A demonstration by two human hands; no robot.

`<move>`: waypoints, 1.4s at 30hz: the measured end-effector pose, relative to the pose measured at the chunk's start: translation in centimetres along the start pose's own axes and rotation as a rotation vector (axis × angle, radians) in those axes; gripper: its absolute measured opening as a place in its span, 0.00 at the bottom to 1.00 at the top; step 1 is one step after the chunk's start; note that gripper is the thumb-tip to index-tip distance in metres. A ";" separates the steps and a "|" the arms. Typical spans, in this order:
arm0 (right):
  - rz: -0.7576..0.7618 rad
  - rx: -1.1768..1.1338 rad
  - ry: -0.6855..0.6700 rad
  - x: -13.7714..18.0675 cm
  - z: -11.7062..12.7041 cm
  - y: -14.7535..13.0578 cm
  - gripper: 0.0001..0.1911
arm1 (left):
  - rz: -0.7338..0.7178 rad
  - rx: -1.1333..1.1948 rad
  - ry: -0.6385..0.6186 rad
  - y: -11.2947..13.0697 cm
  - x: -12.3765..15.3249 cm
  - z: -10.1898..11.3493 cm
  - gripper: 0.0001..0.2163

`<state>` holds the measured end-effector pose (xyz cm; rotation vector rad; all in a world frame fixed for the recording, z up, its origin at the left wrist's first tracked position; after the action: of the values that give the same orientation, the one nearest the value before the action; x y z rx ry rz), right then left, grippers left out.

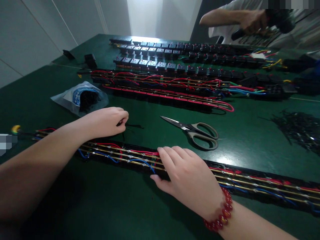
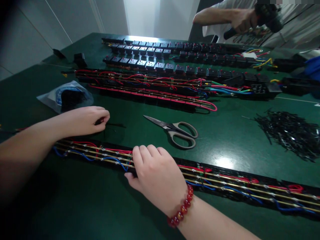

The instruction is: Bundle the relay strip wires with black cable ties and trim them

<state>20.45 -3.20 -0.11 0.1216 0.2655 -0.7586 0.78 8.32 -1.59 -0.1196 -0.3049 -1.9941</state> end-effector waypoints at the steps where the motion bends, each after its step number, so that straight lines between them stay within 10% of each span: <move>1: -0.001 0.000 0.002 0.0 0.0 0.0 0.25 | -0.002 0.004 -0.006 0.1 0.0 0.0 0.06; 42: 0.011 0.001 0.025 0.0 0.1 0.1 0.25 | -0.095 -0.025 -0.166 1.5 0.6 0.1 0.10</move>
<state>20.51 -3.14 0.03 0.1334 0.2884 -0.7469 1.83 7.21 -1.10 -0.2928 -0.3989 -2.0866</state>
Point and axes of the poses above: each hand's wrist, its own x-axis away from the middle knuckle, its own z-axis out of the back of the hand, y = z × x, the point moved 8 cm from there along -x, towards the middle knuckle, and after that the axes turned 6 degrees about x, right-handed, at the moved point
